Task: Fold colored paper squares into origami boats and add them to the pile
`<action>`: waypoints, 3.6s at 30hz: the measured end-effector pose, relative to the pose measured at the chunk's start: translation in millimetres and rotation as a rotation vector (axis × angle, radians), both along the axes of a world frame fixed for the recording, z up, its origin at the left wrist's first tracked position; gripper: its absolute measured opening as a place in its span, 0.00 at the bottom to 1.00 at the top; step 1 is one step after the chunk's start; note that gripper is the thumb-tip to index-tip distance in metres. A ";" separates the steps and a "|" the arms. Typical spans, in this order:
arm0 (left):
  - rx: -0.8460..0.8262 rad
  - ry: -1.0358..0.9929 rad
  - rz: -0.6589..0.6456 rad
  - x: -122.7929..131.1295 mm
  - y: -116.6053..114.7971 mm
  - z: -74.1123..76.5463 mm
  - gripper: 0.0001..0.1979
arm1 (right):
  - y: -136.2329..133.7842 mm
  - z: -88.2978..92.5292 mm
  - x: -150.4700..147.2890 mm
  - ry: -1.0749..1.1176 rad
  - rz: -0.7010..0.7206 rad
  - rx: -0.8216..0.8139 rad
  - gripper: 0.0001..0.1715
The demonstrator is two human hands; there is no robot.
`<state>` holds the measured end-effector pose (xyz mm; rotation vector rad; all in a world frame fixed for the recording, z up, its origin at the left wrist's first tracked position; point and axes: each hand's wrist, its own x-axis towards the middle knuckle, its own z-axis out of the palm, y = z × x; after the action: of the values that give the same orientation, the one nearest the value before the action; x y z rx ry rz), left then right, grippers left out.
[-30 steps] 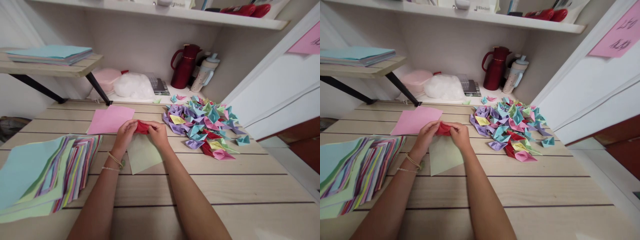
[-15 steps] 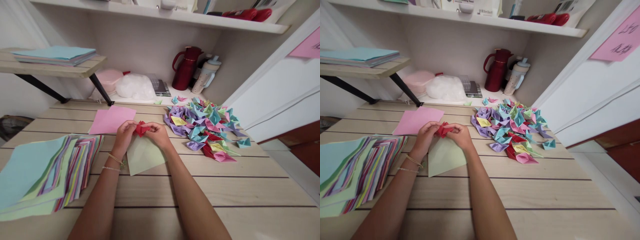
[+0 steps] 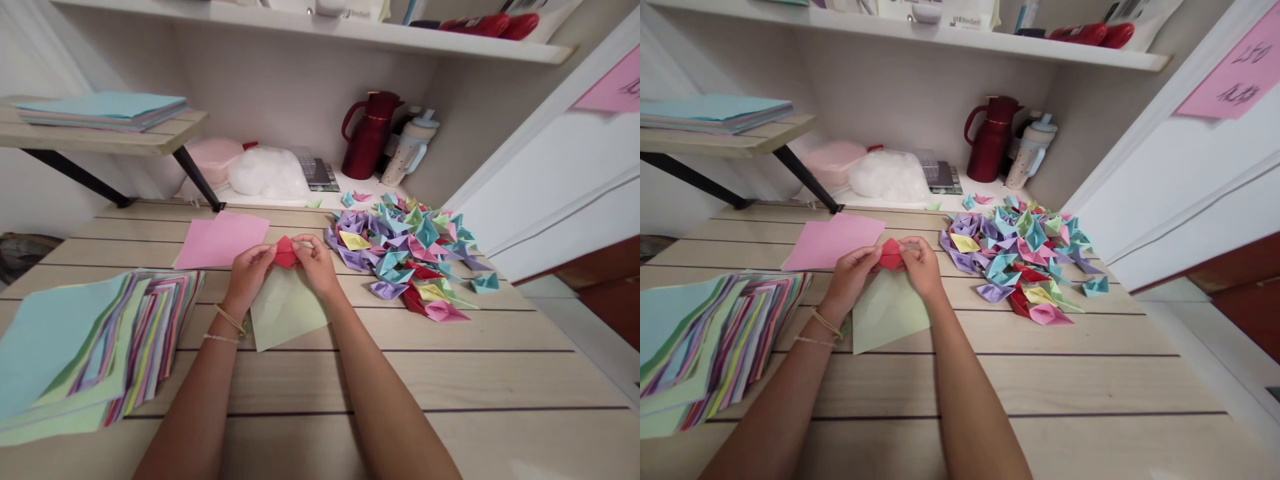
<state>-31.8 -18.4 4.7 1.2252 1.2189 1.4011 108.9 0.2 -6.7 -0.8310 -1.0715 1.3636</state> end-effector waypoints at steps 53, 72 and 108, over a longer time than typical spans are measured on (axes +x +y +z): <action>0.018 0.050 -0.046 -6.0 1.7 -4.0 0.16 | 1.6 -8.6 0.9 -0.215 0.082 0.082 0.20; 0.047 0.154 0.064 -4.0 -0.4 -3.3 0.14 | -1.2 -7.7 -0.4 -0.305 -0.067 0.090 0.24; 0.041 0.114 -0.005 -3.1 1.3 -7.7 0.17 | -7.9 -2.4 1.7 -0.472 -0.134 0.308 0.10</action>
<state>-34.9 -17.1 -3.0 1.3517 1.2688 1.3746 110.6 -7.8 -9.1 -0.9966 -1.5154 0.8753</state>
